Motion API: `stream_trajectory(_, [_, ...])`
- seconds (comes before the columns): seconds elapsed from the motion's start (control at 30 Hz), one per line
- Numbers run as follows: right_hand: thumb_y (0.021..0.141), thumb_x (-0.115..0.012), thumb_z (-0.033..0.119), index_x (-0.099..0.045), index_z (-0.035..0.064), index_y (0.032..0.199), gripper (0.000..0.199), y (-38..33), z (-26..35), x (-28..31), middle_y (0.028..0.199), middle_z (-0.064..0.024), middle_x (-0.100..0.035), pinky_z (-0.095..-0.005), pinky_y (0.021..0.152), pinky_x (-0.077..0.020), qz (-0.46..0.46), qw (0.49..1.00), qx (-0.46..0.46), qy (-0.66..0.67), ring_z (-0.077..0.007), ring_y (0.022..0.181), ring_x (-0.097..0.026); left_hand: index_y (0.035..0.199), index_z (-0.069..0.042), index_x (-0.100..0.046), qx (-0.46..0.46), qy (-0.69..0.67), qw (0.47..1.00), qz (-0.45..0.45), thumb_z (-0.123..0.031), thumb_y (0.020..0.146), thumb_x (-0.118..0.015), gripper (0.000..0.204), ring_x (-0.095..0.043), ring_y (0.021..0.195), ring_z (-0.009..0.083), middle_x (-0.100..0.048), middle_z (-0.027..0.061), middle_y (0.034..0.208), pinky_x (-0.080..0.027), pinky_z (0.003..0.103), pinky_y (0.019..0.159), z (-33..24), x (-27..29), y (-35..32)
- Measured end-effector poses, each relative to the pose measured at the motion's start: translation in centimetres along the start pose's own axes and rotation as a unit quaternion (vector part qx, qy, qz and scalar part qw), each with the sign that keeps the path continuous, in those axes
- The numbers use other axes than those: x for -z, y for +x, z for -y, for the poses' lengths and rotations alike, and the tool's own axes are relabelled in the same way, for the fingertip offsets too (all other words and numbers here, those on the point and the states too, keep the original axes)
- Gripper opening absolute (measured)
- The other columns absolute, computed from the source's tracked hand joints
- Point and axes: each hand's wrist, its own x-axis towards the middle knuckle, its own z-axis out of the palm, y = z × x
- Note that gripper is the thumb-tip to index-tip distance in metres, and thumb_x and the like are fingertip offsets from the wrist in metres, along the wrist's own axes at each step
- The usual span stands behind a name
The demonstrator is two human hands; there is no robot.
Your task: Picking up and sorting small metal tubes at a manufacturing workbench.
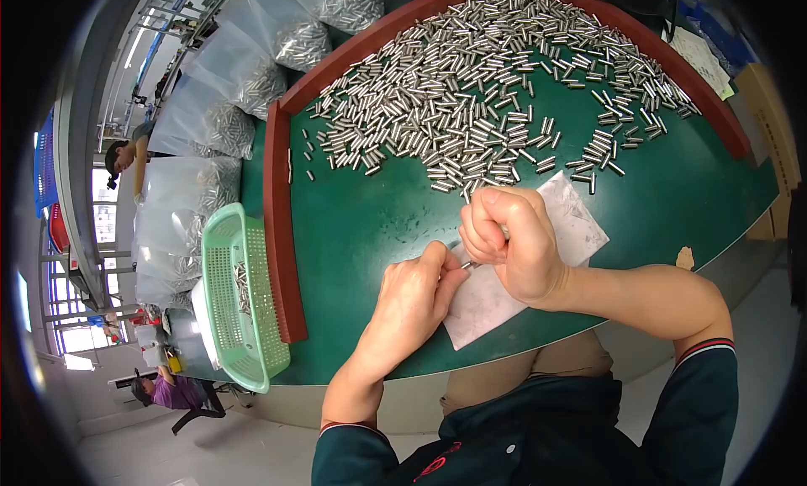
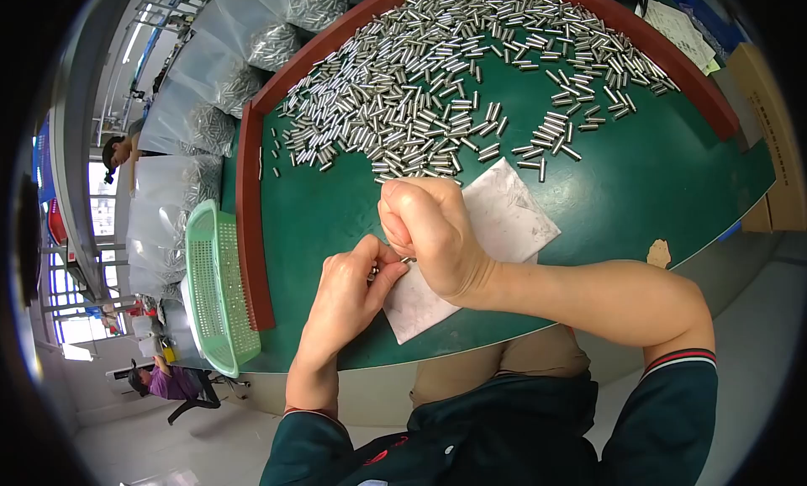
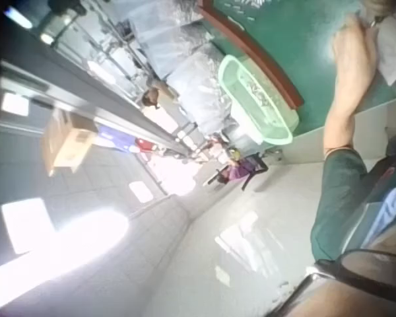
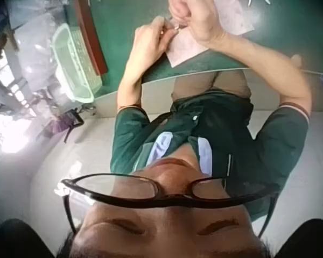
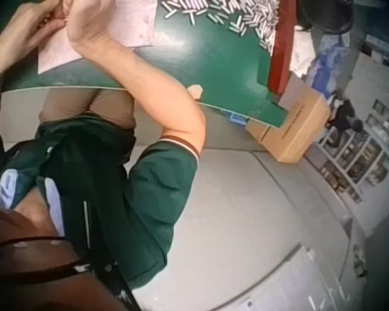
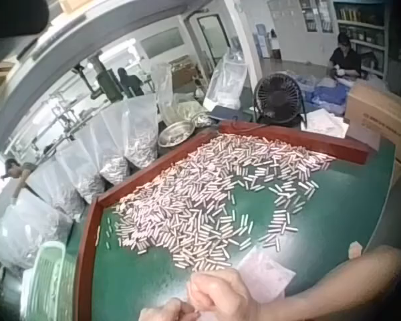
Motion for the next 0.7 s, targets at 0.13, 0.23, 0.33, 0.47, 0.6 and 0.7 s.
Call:
stream_trajectory(0.13, [0.084,-0.033,0.019,-0.030,0.0088,0.051,0.035,-0.02,0.11,-0.04,0.046,0.0003,-0.028,-0.0239,0.042,-0.0195,0.003,1.000,-0.004,0.007,-0.0079,0.042,-0.022,0.074,0.001,-0.050,-0.001,-0.005,1.000,0.002,-0.004,0.075,-0.062,0.013,-0.056,0.051,0.0272,-0.058,0.0125,0.061,-0.042,0.032,0.048,0.03,-0.02,-0.02])
stream_trajectory(0.23, [0.084,-0.033,0.019,-0.030,0.0088,0.051,0.035,-0.02,0.11,-0.18,0.046,0.0001,-0.029,-0.0239,0.042,-0.0198,0.006,1.000,-0.008,0.008,-0.0079,0.042,-0.022,0.073,0.001,-0.050,-0.001,-0.005,1.000,0.001,-0.004,0.075,-0.062,0.013,-0.056,0.051,0.0271,-0.058,0.0126,0.061,-0.042,0.032,0.047,0.10,0.06,-0.11])
stream_trajectory(0.33, [0.084,-0.034,0.019,-0.030,0.0087,0.051,0.035,-0.12,-0.17,-0.43,0.046,0.0000,-0.029,-0.0239,0.042,-0.0205,0.005,1.000,0.001,0.003,-0.0082,0.043,-0.023,0.074,0.001,-0.051,-0.005,-0.008,1.000,-0.004,-0.004,0.074,-0.063,0.013,-0.055,0.051,0.0282,-0.058,0.0134,0.061,-0.042,0.032,0.047,0.30,0.05,-0.20])
stream_trajectory(0.47, [0.084,-0.035,0.018,-0.030,0.0079,0.051,0.035,-0.60,-0.56,-0.56,0.047,0.0002,-0.028,-0.0242,0.044,-0.0224,0.024,0.997,0.050,-0.062,-0.0090,0.044,-0.025,0.072,0.000,-0.045,-0.011,-0.021,1.000,0.006,-0.004,0.075,-0.060,0.016,-0.055,0.057,0.0351,-0.057,0.0162,0.062,-0.041,0.041,0.048,-0.11,0.28,0.17])
stream_trajectory(0.6, [0.080,-0.038,0.017,-0.030,0.0037,0.054,0.030,-0.78,-0.47,-0.41,0.052,-0.0001,-0.032,-0.0249,0.045,-0.0259,0.038,0.996,0.039,-0.073,-0.0078,0.051,-0.028,0.072,0.001,-0.045,-0.014,-0.030,0.999,0.014,-0.005,0.076,-0.059,0.015,-0.054,0.057,0.0359,-0.057,0.0166,0.063,-0.041,0.042,0.048,-0.17,0.39,0.48])
stream_trajectory(0.7, [0.080,-0.038,0.017,-0.031,0.0032,0.055,0.030,-0.82,-0.68,-0.48,0.052,-0.0001,-0.032,-0.0252,0.046,-0.0263,0.040,0.992,0.058,-0.102,-0.0079,0.051,-0.028,0.071,0.001,-0.044,-0.022,-0.028,0.999,0.011,-0.006,0.077,-0.059,0.016,-0.054,0.057,0.0365,-0.057,0.0171,0.064,-0.040,0.043,0.048,-0.28,0.49,0.48])
